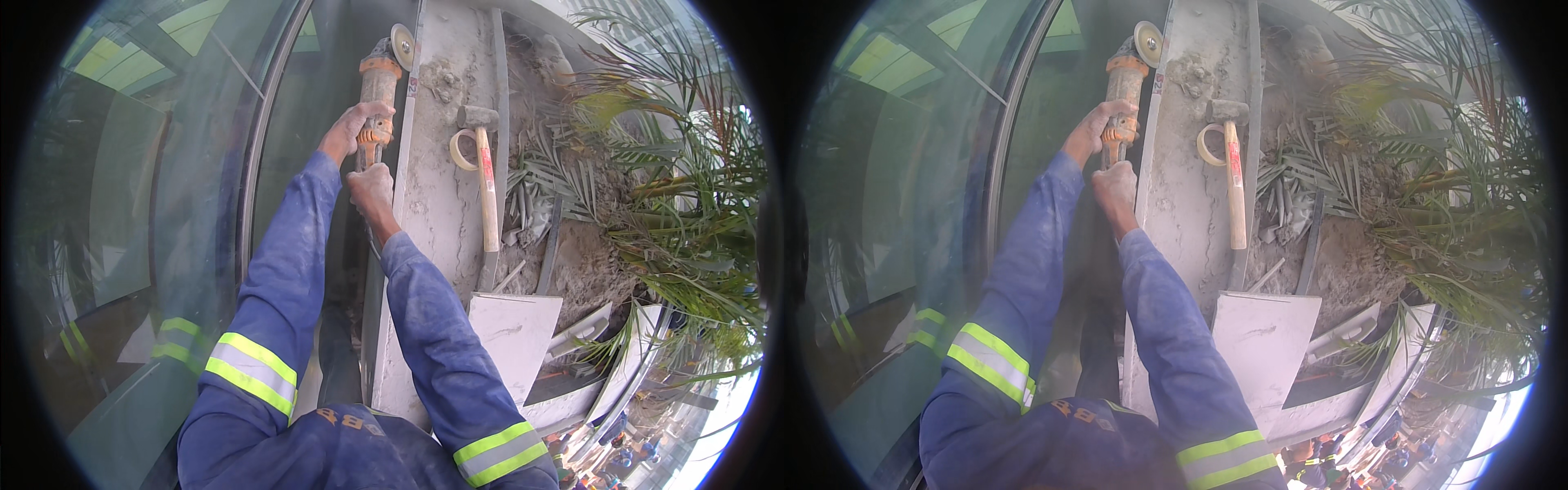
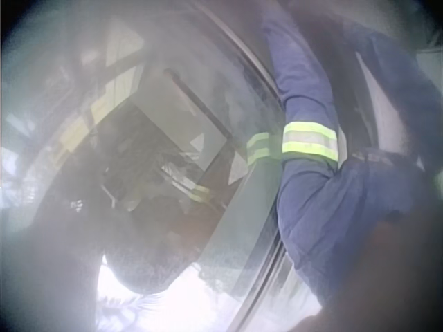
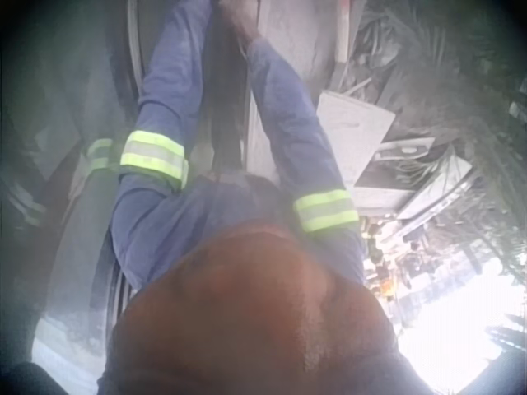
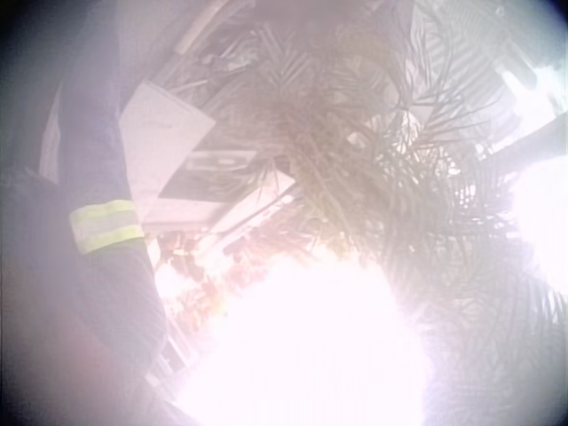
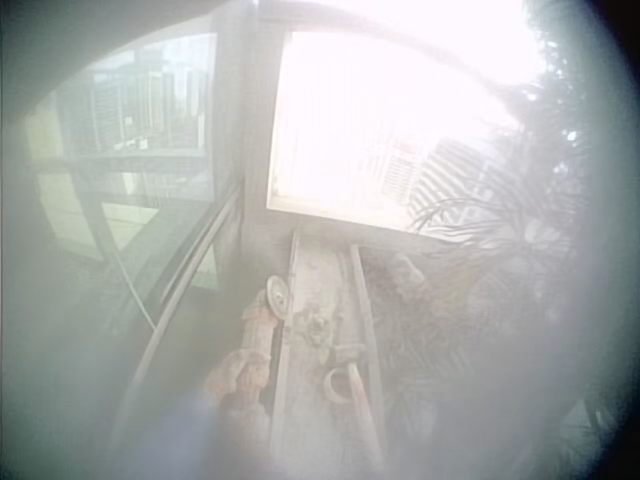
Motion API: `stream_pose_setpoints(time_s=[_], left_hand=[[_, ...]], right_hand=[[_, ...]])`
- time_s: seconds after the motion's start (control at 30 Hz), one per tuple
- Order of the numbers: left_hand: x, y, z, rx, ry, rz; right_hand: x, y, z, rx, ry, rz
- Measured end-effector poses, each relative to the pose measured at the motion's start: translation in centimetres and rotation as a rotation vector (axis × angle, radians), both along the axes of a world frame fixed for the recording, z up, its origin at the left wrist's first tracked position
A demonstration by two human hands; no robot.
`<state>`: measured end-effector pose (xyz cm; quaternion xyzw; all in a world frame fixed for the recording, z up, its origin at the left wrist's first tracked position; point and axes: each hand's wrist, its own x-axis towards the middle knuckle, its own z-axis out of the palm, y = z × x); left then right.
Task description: The person uses an angle grinder to cut or grind a concrete ledge adjacent to a glass window. The tool is held with both hands and moved steadily along the ledge surface, producing dust. A hammer and roll of tape rest on the ledge nearby.
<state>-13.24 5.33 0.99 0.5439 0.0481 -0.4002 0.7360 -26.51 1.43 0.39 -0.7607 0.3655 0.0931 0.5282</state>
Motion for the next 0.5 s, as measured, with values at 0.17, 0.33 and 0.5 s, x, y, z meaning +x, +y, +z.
stream_pose_setpoints(time_s=[0.17, 0.33, 0.5], left_hand=[[-0.7, 0.3, 0.1, -0.013, 0.011, 0.007], [-0.4, 0.5, -0.5, -0.01, 0.014, -0.023], [-0.4, 0.1, -0.7, -0.015, 0.022, 0.01]], right_hand=[[-0.6, 0.2, 1.0, 0.038, 0.045, 0.008], [-0.6, 0.5, -1.2, -0.084, -0.029, -0.006], [-0.3, 0.2, -1.9, -0.085, -0.024, 0.006]])
